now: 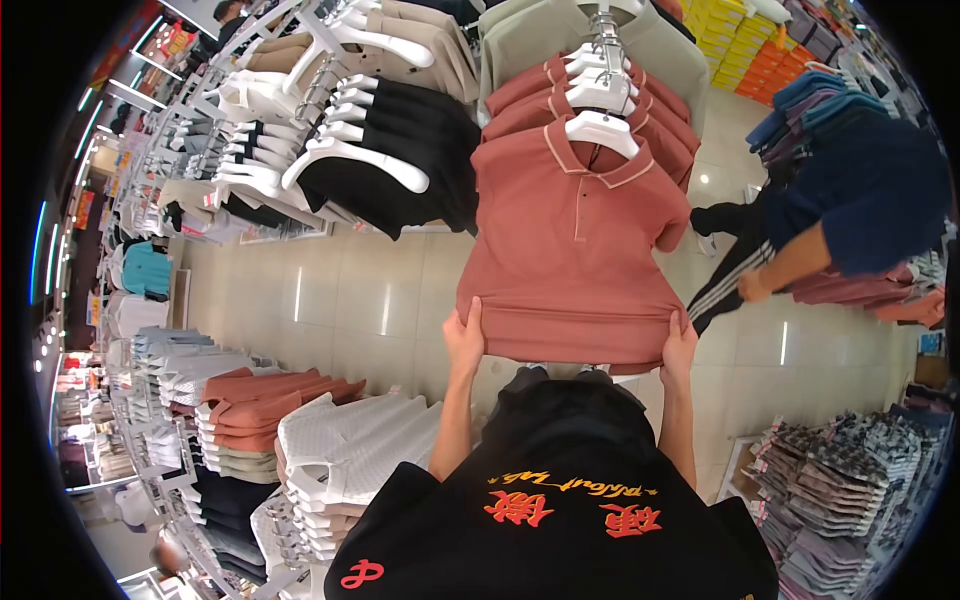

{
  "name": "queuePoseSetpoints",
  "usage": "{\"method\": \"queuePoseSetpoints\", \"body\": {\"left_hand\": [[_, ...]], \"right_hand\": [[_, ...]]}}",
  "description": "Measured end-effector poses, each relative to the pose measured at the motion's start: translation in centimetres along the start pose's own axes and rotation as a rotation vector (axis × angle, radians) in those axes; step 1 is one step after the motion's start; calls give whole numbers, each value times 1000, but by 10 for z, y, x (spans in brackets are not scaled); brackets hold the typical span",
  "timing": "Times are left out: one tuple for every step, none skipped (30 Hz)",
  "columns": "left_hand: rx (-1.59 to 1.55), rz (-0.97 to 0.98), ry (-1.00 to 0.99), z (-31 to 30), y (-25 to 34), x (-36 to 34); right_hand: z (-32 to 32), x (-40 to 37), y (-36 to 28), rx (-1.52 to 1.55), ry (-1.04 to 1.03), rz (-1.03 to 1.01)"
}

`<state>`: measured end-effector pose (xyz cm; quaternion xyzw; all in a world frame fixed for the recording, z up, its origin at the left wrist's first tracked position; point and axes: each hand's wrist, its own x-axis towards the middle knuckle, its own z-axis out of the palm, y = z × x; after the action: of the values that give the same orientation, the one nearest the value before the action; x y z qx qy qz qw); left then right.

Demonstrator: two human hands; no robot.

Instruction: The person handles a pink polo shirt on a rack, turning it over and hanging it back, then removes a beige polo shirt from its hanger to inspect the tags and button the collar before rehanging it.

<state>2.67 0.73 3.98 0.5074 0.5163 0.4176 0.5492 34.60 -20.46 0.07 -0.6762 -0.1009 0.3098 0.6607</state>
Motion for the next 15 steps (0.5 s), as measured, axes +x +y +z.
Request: {"method": "queuePoseSetpoints", "body": {"left_hand": [[11,5,-3,4,-2,-1],[25,10,-7,8,-4,-2],[39,15,-14,11,-6,-3],[87,12,-8,11,-14,-2],[134,9,0,7,-26,1],[179,7,9,2,-38,4],[225,48,42,-1,-48,5],[269,89,75,-6,-58,7],[314,132,108,-10,-63,8],[377,61,127,-15,-64,9],[440,-13,146,-21,-65,7],[501,-88,165,-24,-67,6],[506,-44,164,-23,-70,6],[510,2,165,-21,-74,7],[515,45,168,-16,-76,9]], "right_hand": [[5,-1,-1,-28,-31,-28],[8,-2,-4,-55,-60,-54],[2,6,16,-147,-101,-17],[2,1,3,-185,-135,79],[-1,-4,-11,-224,-170,176],[-4,-7,-23,-262,-206,272],[-16,1,8,-213,-221,30],[-33,6,24,-354,-226,-37],[-49,10,35,-493,-228,-105],[-59,12,38,-632,-227,-173],[-67,11,43,-588,-224,-107],[-73,10,43,-547,-222,-42],[-77,14,40,-505,-221,18],[-80,23,36,-616,-218,-64],[-79,32,27,-726,-216,-143]]}}
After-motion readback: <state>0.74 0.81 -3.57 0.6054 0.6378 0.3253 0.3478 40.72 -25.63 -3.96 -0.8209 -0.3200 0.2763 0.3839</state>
